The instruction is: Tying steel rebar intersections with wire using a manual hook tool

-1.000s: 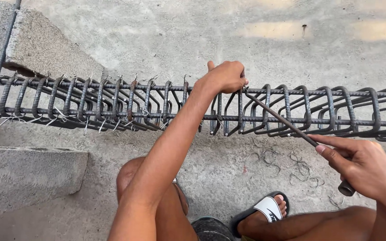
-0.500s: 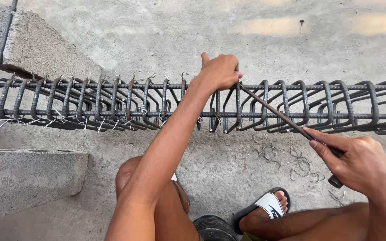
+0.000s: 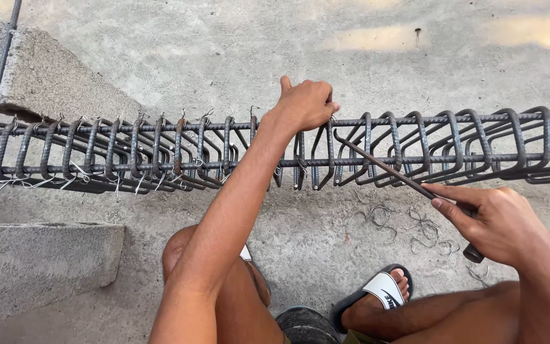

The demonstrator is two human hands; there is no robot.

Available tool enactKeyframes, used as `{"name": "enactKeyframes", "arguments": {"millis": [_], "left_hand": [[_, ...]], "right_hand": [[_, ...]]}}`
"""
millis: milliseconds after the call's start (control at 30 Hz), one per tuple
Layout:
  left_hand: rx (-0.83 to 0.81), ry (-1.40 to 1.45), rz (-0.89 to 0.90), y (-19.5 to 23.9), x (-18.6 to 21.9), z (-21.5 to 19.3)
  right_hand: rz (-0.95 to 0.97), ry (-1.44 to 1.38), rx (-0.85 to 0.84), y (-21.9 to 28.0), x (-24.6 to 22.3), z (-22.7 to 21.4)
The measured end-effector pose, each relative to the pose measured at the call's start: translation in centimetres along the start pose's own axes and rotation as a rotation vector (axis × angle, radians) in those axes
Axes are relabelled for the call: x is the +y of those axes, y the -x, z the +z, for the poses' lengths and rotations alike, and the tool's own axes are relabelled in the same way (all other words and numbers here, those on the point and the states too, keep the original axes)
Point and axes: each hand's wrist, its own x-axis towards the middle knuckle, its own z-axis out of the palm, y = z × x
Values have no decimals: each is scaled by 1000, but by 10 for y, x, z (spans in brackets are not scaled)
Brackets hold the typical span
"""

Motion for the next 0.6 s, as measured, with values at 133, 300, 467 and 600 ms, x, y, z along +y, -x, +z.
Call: {"name": "enactKeyframes", "arguments": {"millis": [133, 300, 467, 600], "left_hand": [[-4, -60, 50, 6, 8, -2], [40, -314, 218, 8, 7, 2], [129, -344, 293, 12, 10, 5], [127, -294, 280, 17, 12, -1]], "right_hand": [[23, -83, 24, 3, -1, -6], [13, 28, 18, -3, 9, 1], [51, 97, -7, 3, 0, -4], [71, 148, -19, 7, -2, -10]]}}
